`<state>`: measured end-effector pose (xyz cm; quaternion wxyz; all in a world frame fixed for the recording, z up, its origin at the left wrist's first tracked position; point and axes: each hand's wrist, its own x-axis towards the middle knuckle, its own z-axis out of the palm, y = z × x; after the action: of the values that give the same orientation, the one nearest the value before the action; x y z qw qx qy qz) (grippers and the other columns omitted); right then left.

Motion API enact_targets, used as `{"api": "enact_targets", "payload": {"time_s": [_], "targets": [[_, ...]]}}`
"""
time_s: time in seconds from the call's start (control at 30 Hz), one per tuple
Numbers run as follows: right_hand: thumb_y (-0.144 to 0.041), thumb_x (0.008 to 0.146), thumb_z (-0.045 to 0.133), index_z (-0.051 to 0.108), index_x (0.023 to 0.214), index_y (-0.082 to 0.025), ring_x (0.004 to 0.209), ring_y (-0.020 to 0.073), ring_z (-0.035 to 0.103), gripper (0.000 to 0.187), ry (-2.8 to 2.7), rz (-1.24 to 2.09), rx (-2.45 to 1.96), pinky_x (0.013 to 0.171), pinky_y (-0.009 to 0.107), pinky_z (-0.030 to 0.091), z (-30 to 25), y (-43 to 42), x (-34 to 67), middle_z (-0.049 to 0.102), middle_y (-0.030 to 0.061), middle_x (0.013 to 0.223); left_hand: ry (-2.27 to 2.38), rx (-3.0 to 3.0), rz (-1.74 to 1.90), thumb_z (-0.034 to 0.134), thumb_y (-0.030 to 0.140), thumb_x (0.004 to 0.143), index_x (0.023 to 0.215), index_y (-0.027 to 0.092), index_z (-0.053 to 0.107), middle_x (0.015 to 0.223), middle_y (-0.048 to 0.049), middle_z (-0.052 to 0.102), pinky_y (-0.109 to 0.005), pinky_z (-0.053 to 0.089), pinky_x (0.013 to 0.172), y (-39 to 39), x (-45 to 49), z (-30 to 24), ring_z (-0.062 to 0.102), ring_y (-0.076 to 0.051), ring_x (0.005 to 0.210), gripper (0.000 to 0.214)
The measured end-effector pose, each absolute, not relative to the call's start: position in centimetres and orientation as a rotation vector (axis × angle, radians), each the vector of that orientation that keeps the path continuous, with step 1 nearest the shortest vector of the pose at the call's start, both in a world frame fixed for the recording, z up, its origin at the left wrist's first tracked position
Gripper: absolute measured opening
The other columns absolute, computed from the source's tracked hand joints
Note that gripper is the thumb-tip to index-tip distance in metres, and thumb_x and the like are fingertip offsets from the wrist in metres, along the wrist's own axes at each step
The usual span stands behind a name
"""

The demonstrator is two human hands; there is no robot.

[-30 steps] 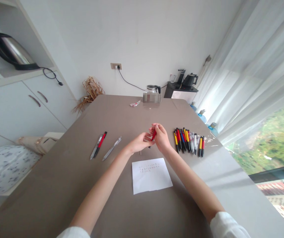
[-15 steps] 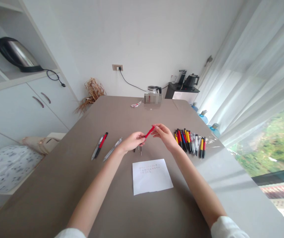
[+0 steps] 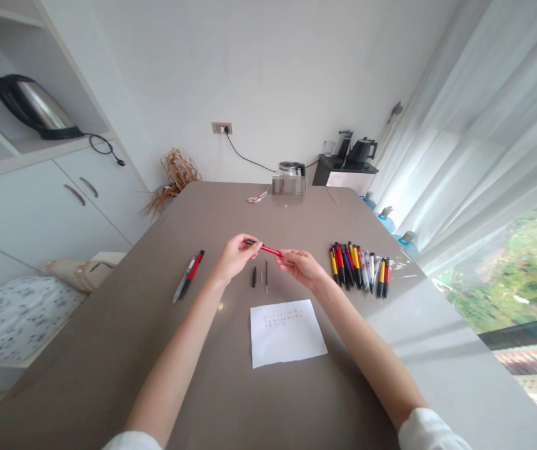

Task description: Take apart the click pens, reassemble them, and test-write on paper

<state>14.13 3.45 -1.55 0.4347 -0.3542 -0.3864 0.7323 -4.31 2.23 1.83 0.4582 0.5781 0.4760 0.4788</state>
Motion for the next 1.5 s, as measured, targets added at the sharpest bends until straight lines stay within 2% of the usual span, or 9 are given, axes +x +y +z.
{"api": "enact_targets", "payload": {"time_s": [0.23,0.47,0.67,0.77,0.9,1.07,1.27,1.5], "targets": [[-0.014,0.076,0.051,0.061,0.086,-0.013,0.076,0.0110,0.061,0.014,-0.867,1.982,-0.826,0.065,0.019,0.052,-2.4,2.9,12.8,0.065,0.0065,0.086,1.168,1.446,1.343,0.060,0.041,0.064,0.080,0.014,0.056,0.073,-0.0029,0.060,-0.025,0.044,0.066,2.0,-3.6,2.3,0.055,-0.011,0.064,0.032],[-0.013,0.075,0.053,0.059,0.089,-0.010,0.076,0.0098,0.062,0.016,-0.822,2.009,-0.792,0.061,0.014,0.051,-2.3,2.8,12.9,0.064,0.0089,0.088,1.171,1.451,1.359,0.058,0.042,0.066,0.082,0.013,0.056,0.075,-0.0033,0.059,-0.026,0.046,0.067,2.1,-3.9,2.4,0.055,-0.012,0.068,0.033],[-0.015,0.073,0.057,0.059,0.085,-0.010,0.076,0.0100,0.061,0.013,-0.894,1.962,-0.820,0.063,0.014,0.051,-2.2,3.1,13.3,0.064,0.0086,0.086,1.173,1.316,1.438,0.059,0.041,0.065,0.085,0.013,0.055,0.077,-0.0030,0.058,-0.029,0.048,0.068,2.5,-4.6,2.1,0.057,-0.011,0.066,0.035],[-0.020,0.069,0.061,0.060,0.083,-0.012,0.069,0.0107,0.061,0.016,-1.063,1.795,-0.926,0.058,0.018,0.051,-2.5,3.2,13.4,0.064,0.0081,0.083,1.191,1.229,1.484,0.060,0.041,0.064,0.086,0.013,0.055,0.076,-0.0022,0.058,-0.029,0.049,0.069,2.7,-5.2,2.4,0.057,-0.009,0.064,0.035],[-0.028,0.066,0.062,0.061,0.078,-0.015,0.058,0.0115,0.056,0.017,-1.521,1.275,-1.159,0.049,0.023,0.047,-3.3,3.2,13.4,0.062,0.0030,0.068,1.206,1.167,1.531,0.061,0.040,0.064,0.084,0.014,0.055,0.075,-0.0014,0.058,-0.030,0.049,0.068,2.8,-6.0,2.8,0.057,-0.009,0.062,0.034],[-0.019,0.070,0.057,0.063,0.072,-0.018,0.066,0.0124,0.054,0.006,-2.188,0.667,-1.205,0.065,0.024,0.041,-3.8,2.7,13.1,0.061,0.0025,0.073,1.223,1.127,1.522,0.062,0.038,0.063,0.084,0.013,0.055,0.074,-0.0012,0.058,-0.029,0.050,0.067,2.7,-6.1,3.1,0.056,-0.008,0.061,0.033],[-0.021,0.074,0.054,0.064,0.075,-0.019,0.070,0.0148,0.054,0.010,-2.441,0.481,-1.245,0.064,0.023,0.038,-4.1,2.6,13.1,0.060,0.0049,0.077,1.218,1.124,1.512,0.062,0.038,0.063,0.083,0.013,0.055,0.074,-0.0011,0.058,-0.029,0.049,0.067,2.6,-5.9,3.1,0.056,-0.008,0.061,0.032],[-0.021,0.075,0.053,0.065,0.080,-0.019,0.070,0.0147,0.054,0.013,-2.460,0.499,-1.268,0.066,0.022,0.037,-4.1,2.8,13.3,0.060,0.0053,0.080,1.201,1.129,1.499,0.062,0.037,0.063,0.083,0.013,0.055,0.075,-0.0015,0.058,-0.031,0.049,0.070,2.6,-5.9,2.9,0.056,-0.008,0.062,0.032]]}}
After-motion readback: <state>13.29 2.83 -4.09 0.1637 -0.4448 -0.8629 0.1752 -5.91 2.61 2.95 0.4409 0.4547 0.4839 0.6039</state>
